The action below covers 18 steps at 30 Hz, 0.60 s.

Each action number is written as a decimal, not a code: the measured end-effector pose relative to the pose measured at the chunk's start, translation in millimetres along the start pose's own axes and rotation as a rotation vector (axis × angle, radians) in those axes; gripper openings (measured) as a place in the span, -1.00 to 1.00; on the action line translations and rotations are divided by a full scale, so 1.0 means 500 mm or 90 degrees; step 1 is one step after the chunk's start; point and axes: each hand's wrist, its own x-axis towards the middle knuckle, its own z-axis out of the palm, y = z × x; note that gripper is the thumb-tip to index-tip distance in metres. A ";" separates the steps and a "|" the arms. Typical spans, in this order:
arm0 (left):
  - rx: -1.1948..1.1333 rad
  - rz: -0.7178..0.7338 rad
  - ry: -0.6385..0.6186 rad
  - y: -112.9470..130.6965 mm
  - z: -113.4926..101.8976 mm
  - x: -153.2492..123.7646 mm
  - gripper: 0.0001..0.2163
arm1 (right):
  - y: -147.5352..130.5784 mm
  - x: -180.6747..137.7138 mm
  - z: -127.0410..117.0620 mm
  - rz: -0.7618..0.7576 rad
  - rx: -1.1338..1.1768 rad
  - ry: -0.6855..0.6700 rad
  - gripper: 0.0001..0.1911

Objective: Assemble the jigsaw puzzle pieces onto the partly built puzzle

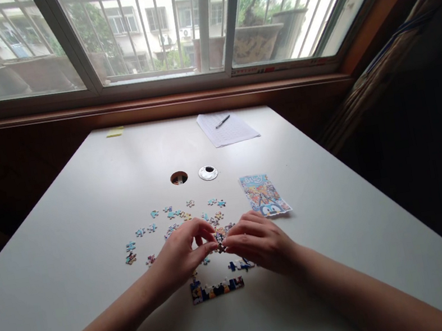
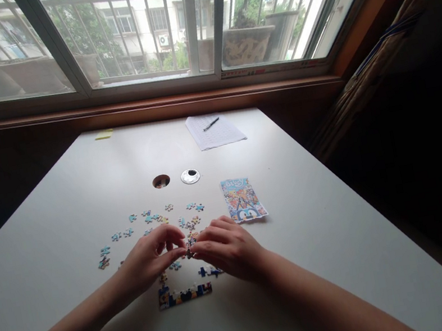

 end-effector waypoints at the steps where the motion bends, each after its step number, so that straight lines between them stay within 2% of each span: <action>1: -0.001 0.002 -0.001 0.001 0.001 0.000 -0.89 | -0.001 0.000 0.000 -0.001 -0.001 -0.005 -0.83; 12: 0.006 0.000 -0.005 0.003 0.004 0.000 -0.93 | -0.008 0.005 -0.007 -0.011 -0.009 -0.055 -0.90; 15: 0.066 0.035 0.024 0.000 0.002 -0.001 -0.91 | -0.008 0.006 -0.008 -0.004 -0.009 -0.062 -0.92; 18: 0.183 0.116 0.075 -0.008 -0.005 -0.002 -0.92 | -0.004 0.004 -0.007 0.006 -0.017 -0.060 -0.92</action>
